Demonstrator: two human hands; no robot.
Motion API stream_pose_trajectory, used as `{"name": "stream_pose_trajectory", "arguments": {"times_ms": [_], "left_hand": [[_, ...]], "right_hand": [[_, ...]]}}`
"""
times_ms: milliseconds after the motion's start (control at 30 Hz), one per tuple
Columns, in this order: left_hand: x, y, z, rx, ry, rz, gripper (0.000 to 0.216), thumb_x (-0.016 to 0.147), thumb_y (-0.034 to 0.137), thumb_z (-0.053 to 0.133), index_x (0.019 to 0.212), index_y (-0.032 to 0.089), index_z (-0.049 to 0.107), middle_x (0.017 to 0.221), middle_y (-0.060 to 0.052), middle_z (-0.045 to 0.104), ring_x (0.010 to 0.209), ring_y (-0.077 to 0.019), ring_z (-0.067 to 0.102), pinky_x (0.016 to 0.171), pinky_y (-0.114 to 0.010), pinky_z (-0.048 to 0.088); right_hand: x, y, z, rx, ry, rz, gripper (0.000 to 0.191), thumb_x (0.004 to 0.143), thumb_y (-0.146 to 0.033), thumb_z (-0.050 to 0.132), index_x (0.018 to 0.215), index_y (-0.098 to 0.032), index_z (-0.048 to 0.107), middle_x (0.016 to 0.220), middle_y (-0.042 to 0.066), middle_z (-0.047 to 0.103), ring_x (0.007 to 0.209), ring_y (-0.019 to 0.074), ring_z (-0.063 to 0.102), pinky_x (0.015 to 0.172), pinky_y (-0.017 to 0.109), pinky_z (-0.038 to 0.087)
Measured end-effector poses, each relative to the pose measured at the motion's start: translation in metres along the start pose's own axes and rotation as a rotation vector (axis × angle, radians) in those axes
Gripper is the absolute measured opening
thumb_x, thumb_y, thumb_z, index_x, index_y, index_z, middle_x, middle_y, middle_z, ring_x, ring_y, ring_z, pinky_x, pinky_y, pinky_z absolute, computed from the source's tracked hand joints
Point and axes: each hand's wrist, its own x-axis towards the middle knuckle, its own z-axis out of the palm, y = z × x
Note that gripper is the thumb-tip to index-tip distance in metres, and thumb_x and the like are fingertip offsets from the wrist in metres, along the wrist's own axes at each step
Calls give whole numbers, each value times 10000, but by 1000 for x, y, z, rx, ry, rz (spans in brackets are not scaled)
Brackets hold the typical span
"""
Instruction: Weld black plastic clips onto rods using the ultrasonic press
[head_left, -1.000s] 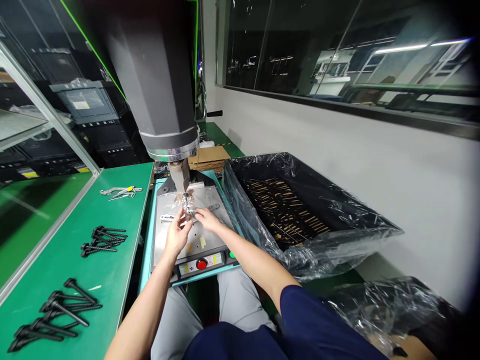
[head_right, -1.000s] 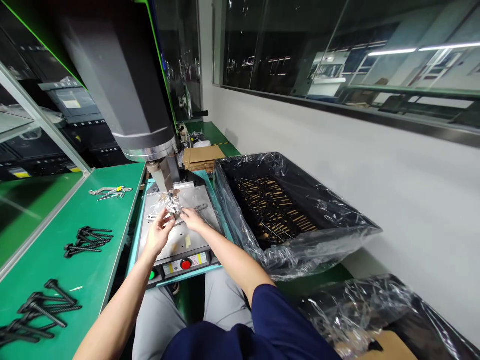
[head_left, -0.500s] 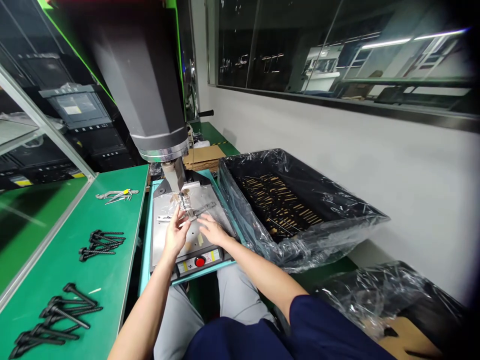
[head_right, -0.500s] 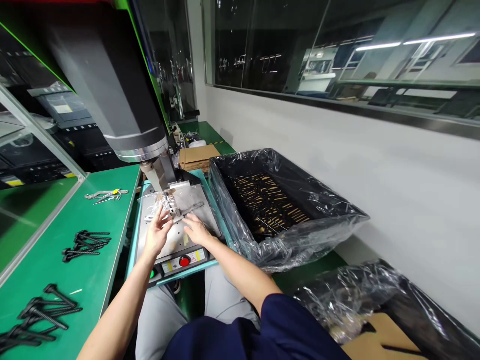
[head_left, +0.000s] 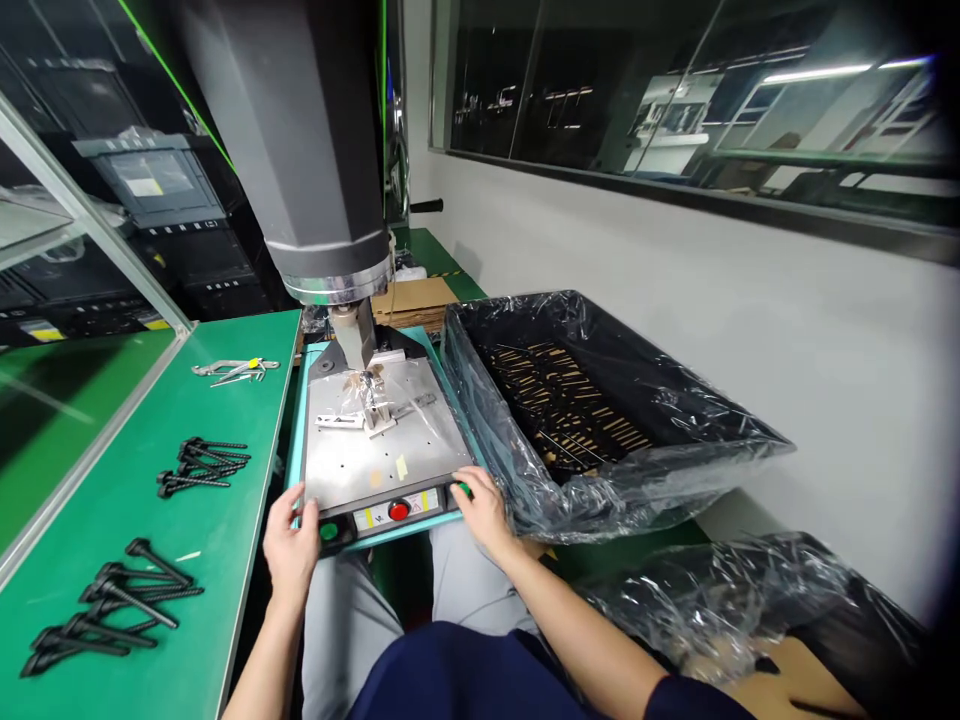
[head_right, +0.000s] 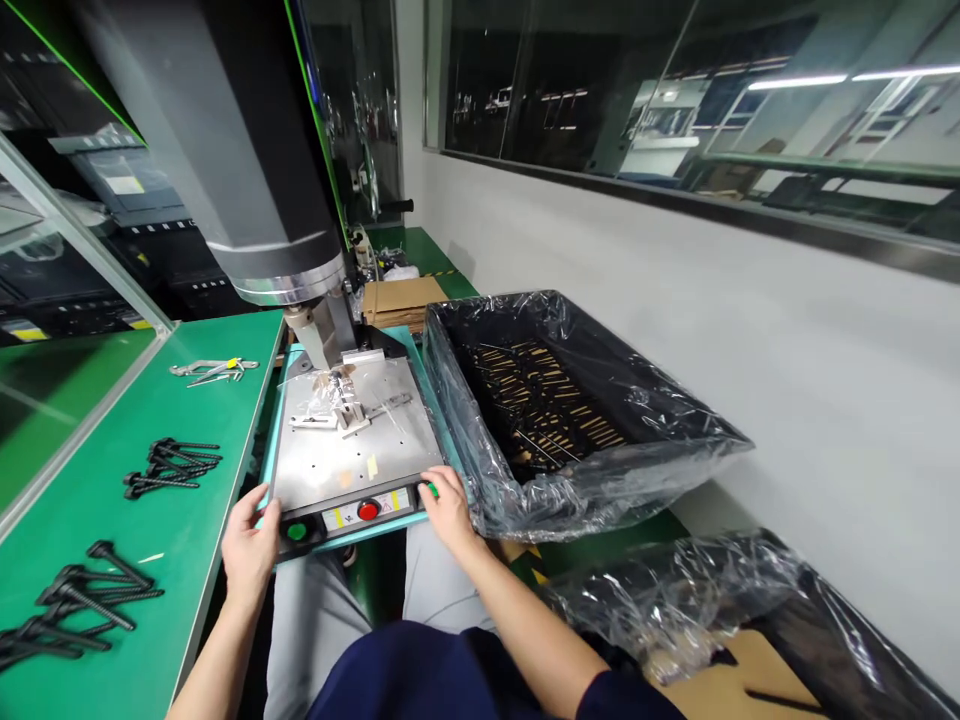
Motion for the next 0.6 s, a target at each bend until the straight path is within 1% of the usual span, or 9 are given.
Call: {"name": "stream_pose_trajectory", "arguments": {"times_ms": [33,67,133,200,267,367,467,600], "left_hand": [[-1,-13,-5,68,46,-19,541,820,490,592,1263,181,605,1296,-129,599,1152,-292,591,1012,-445,466],[-2,-25,-8,120,54,-39,618,798,507,613,1317,176,563,1334,-138,570,1192,-305,566,1026,-452,456],[-4,-45,-8,155,-27,-90,768,744,543,663,1386,156,492,1375,-162,534,1255,-323,522,1045,-454,439],[-7,-58,-4,127,-137,-140,838,715,561,690,1408,148,462,1377,-171,533,1269,-322,517,1063,-449,421],[-9,-64,-1,101,-186,-158,820,713,566,692,1394,161,481,1362,-165,549,1268,-322,523,1078,-452,402],[-10,-69,0,68,-189,-126,790,700,569,700,1363,181,518,1340,-148,563,1266,-331,523,1079,-465,397],[-8,-73,-2,43,-206,-93,802,686,581,702,1366,196,519,1331,-131,559,1268,-337,517,1081,-479,397],[-5,-80,0,29,-205,-97,810,672,576,712,1366,204,520,1309,-125,556,1282,-349,500,1085,-496,399]], "right_hand": [[-6,8,-2,-63,71,44,276,901,-324,531,1105,-224,687,1155,129,608,1131,283,566,1018,479,450],[-10,16,-3,-118,124,80,314,888,-340,551,1157,-217,658,1205,141,579,1172,300,536,1042,509,420],[-16,30,-2,-176,166,141,436,872,-367,574,1273,-196,573,1272,163,532,1227,321,494,1059,540,391],[-18,40,2,-165,131,192,529,876,-378,566,1361,-183,484,1275,172,530,1225,321,503,1039,526,415],[-18,46,6,-139,72,216,556,883,-374,552,1393,-182,444,1259,166,547,1210,314,526,1027,499,437],[-17,50,8,-136,21,203,575,858,-355,582,1394,-195,447,1272,148,549,1234,309,522,1057,479,424],[-18,51,10,-162,38,220,617,823,-336,620,1398,-202,442,1277,142,547,1250,312,515,1062,477,425],[-19,51,14,-171,56,244,631,820,-332,620,1407,-201,432,1306,148,528,1253,318,514,1057,484,432]]}}
